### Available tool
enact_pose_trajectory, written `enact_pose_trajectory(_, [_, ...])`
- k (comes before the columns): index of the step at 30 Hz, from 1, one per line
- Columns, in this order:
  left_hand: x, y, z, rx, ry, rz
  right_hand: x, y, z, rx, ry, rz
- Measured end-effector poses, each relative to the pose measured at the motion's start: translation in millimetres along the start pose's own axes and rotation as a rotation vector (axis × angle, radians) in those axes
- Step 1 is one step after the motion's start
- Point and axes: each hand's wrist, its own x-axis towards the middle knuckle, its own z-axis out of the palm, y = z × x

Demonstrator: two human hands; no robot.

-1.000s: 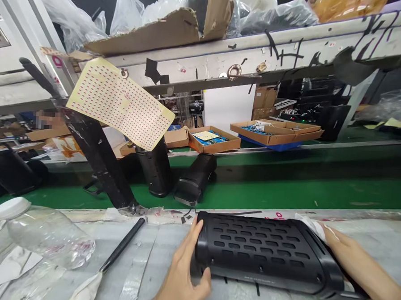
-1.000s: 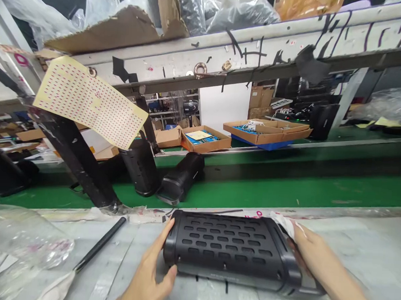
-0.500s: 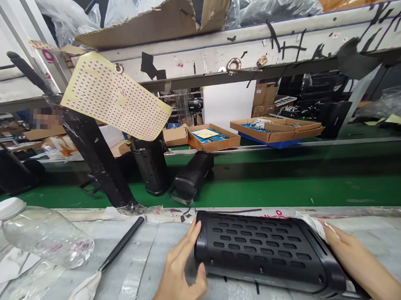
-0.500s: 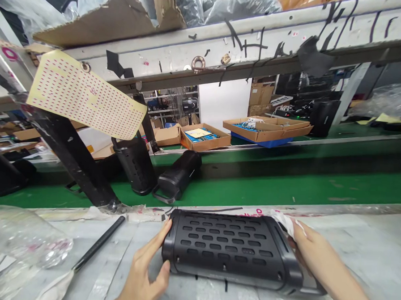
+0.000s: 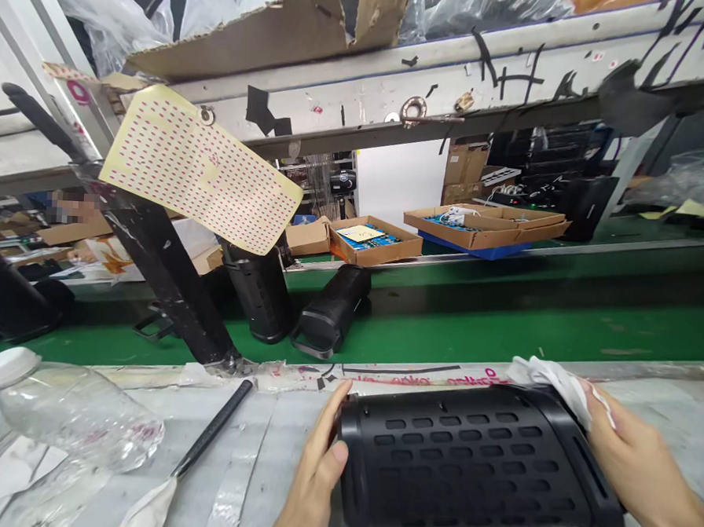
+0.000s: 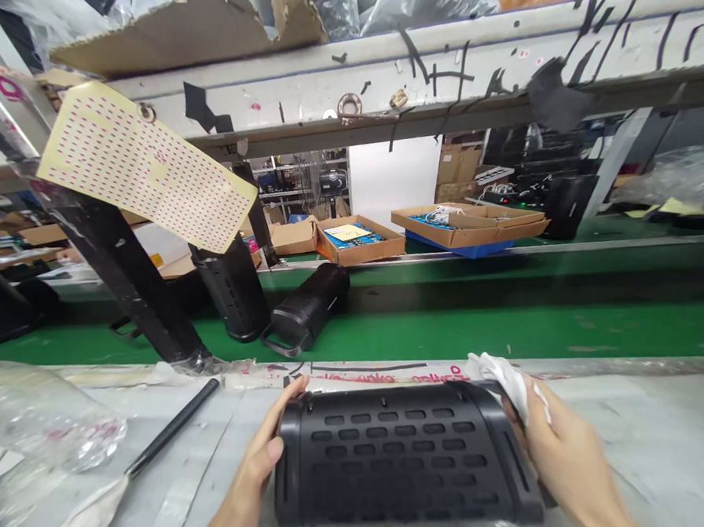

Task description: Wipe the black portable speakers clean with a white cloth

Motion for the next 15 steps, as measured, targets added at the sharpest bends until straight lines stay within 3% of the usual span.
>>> enact_pose_trajectory(6, [-1, -1, 11.6, -0.031, 0.07, -0.084, 0, -3, -5, 0.006, 0.037, -0.02])
enact_pose_trajectory(8, [-1, -1, 13.6, -0.038, 0.087, -0.076, -4, -17, -13, -0.063, 0.138, -0.092])
enact_pose_trajectory(11, [-3, -8, 14.4, -0.012, 0.096, -0.003, -36, -59, -11, -0.105, 0.294, -0.467])
enact_pose_trajectory(12, [-4, -12, 14.4, 0.015, 0.108, 0.013, -53, -76, -5, -0.081, 0.261, -0.64])
enact_pose_trajectory(14, [-6, -20, 14.4, 0.086, 0.145, 0.016, -91, -110, 16, -0.052, 0.068, -0.978])
enact_pose_trajectory(15, [-8, -24, 14.4, 0.121, 0.164, 0.014, -110, -123, 27, -0.035, 0.049, -1.158])
